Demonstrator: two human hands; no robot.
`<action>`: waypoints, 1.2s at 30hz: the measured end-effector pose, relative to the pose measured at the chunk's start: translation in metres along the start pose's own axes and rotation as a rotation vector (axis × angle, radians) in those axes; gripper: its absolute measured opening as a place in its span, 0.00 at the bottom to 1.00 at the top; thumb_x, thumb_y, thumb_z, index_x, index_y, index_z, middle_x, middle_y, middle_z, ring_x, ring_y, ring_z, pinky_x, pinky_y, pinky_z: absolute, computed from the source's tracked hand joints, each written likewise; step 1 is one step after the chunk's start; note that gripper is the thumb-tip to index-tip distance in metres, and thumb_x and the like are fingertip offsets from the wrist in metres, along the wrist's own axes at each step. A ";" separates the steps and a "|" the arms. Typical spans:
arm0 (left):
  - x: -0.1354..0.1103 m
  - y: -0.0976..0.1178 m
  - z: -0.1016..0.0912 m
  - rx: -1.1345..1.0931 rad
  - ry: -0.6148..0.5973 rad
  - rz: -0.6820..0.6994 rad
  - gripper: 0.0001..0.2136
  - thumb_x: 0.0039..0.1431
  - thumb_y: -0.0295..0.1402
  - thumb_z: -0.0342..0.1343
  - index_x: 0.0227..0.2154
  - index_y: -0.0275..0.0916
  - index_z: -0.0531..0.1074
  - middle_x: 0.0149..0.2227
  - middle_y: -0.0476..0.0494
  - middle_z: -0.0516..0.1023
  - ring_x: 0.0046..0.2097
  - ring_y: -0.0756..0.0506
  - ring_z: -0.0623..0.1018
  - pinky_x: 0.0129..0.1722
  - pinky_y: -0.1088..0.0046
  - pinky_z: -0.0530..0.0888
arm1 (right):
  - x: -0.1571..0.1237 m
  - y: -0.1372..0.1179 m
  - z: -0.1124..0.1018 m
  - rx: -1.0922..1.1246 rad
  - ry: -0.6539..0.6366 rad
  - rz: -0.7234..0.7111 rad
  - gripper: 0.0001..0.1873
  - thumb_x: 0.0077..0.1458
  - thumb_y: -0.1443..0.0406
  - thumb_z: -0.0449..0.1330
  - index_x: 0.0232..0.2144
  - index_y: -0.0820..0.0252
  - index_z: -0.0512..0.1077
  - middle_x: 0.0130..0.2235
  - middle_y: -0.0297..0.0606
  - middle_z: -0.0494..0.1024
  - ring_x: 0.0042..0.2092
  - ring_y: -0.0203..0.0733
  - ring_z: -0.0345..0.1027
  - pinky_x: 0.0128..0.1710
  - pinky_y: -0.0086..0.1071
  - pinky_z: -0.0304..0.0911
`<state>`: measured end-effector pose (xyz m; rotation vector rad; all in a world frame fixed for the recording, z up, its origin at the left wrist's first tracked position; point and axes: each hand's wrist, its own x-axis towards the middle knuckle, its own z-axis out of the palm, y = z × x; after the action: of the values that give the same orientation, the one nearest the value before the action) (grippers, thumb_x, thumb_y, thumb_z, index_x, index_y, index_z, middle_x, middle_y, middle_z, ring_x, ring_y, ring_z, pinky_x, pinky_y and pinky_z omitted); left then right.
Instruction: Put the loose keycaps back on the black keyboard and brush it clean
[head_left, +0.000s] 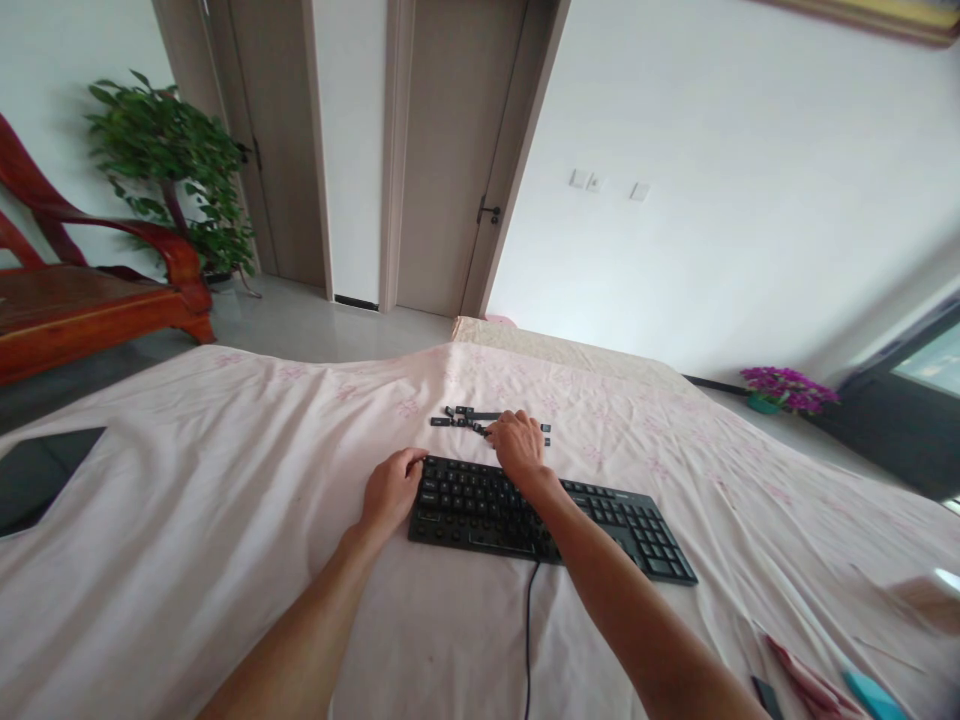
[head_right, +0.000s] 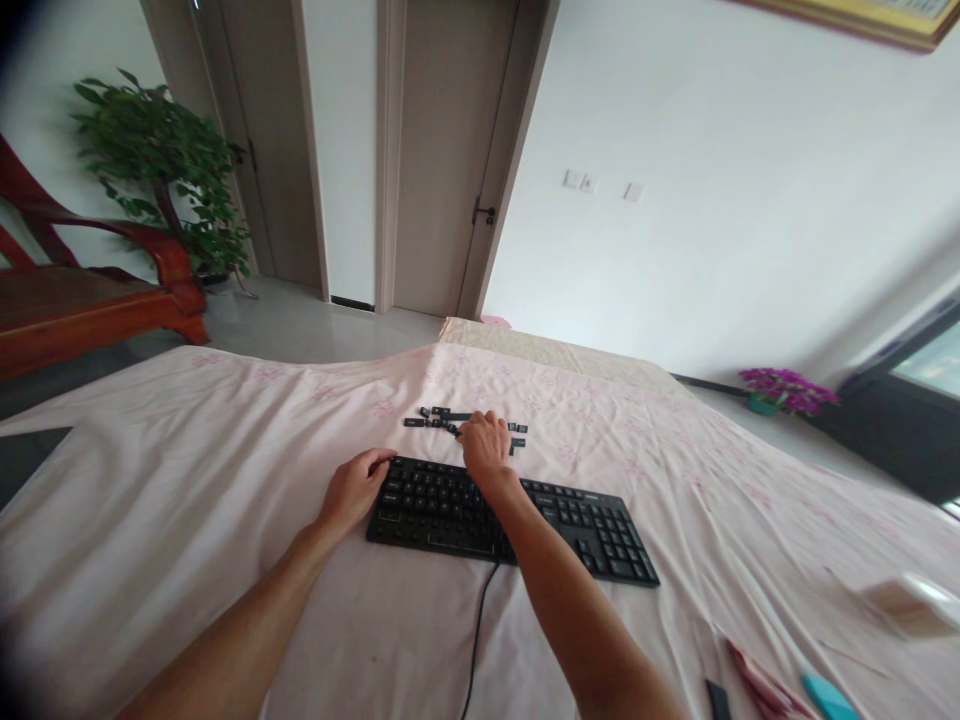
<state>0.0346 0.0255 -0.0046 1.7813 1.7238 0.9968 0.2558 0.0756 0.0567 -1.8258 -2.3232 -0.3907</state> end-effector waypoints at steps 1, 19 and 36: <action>0.000 0.000 0.000 0.005 -0.005 -0.001 0.13 0.59 0.33 0.47 0.43 0.44 0.74 0.45 0.47 0.78 0.46 0.47 0.76 0.46 0.74 0.69 | -0.006 0.004 -0.005 0.045 0.027 0.008 0.09 0.57 0.61 0.56 0.36 0.49 0.77 0.40 0.37 0.75 0.43 0.43 0.61 0.40 0.34 0.51; -0.002 0.001 -0.002 0.050 0.002 0.002 0.14 0.58 0.34 0.46 0.43 0.46 0.74 0.45 0.50 0.79 0.45 0.47 0.76 0.44 0.74 0.69 | -0.129 0.005 -0.023 0.240 0.099 -0.030 0.09 0.57 0.61 0.58 0.40 0.46 0.75 0.35 0.32 0.74 0.38 0.37 0.61 0.38 0.31 0.53; -0.001 -0.001 0.000 0.044 -0.002 -0.013 0.14 0.58 0.35 0.47 0.43 0.46 0.74 0.44 0.50 0.79 0.45 0.47 0.76 0.44 0.75 0.69 | -0.130 -0.003 -0.016 0.121 0.119 -0.118 0.07 0.59 0.61 0.57 0.38 0.50 0.75 0.33 0.33 0.73 0.37 0.38 0.59 0.35 0.33 0.47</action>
<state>0.0342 0.0247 -0.0053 1.7951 1.7664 0.9584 0.2838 -0.0508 0.0346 -1.5721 -2.3255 -0.3548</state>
